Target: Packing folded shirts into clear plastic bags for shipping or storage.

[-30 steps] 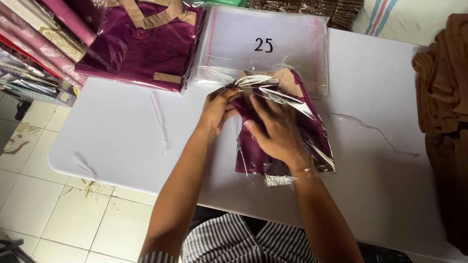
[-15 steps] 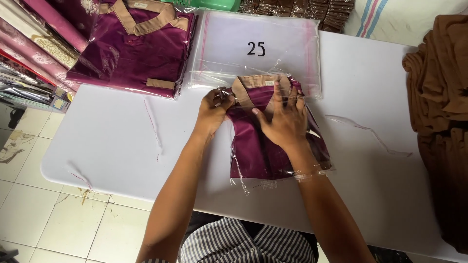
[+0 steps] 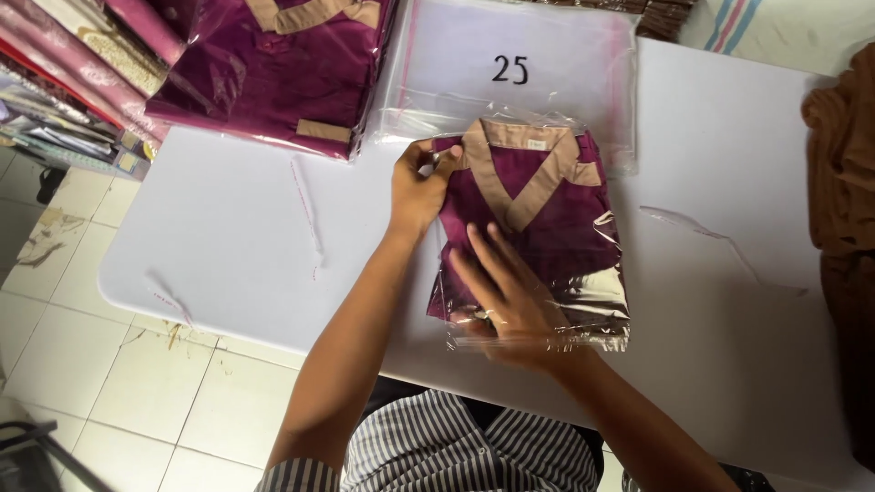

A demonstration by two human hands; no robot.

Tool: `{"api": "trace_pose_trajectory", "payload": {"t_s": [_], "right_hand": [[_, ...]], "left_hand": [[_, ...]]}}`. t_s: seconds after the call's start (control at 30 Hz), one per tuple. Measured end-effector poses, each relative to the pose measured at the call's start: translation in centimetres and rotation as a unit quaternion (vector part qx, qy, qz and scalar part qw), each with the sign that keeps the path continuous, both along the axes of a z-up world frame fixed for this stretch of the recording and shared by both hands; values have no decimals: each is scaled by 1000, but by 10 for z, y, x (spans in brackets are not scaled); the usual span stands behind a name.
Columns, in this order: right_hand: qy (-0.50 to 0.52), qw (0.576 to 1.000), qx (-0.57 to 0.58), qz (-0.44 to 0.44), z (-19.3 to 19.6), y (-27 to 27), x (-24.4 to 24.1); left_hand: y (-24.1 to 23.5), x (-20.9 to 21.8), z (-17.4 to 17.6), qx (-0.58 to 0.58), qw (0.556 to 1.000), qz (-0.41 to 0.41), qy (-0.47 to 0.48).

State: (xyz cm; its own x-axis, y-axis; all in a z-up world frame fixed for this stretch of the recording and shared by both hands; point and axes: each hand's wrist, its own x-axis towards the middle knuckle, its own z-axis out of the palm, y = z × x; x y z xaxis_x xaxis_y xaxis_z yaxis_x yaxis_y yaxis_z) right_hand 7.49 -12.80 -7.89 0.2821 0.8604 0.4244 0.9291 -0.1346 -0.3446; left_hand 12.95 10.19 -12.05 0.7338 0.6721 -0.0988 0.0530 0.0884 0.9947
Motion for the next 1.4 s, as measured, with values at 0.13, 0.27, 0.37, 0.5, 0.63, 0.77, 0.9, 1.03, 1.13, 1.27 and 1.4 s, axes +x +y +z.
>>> {"api": "trace_pose_trajectory", "payload": {"t_s": [0.13,0.27,0.37,0.5,0.63,0.77,0.9,1.03,1.13,1.27,1.4], "right_hand": [[8,999,-6,32,8,-8,-22],[-3,987,160,18,-19,1,-19],[36,977,204,37,-16,0,-17],[117,983,84,110,-9,-12,-13],[107,990,-19,84,14,-11,-17],[-5,990,-139,-38,17,-6,-4],[-26,975,-183,-128,6,14,19],[24,966,-193,-172,32,39,24],[95,942,-252,-201,47,47,20],[106,919,-281,-256,48,40,2],[63,936,-229,-259,33,26,-8]], "left_hand": [[2,3,-12,8,1000,5,14],[1,3,-11,29,1000,-9,5],[4,6,-13,12,1000,-13,9],[-3,-4,9,-47,999,-1,-19],[2,-7,17,-73,997,-7,-3],[-1,-13,36,-134,990,-42,29],[1,-15,33,-202,973,-102,-40],[2,-8,3,-190,973,-118,-53],[-2,-13,13,-107,986,-109,-71],[-8,-16,21,-104,990,-61,-74],[-15,-19,26,-174,981,-16,-81]]}}
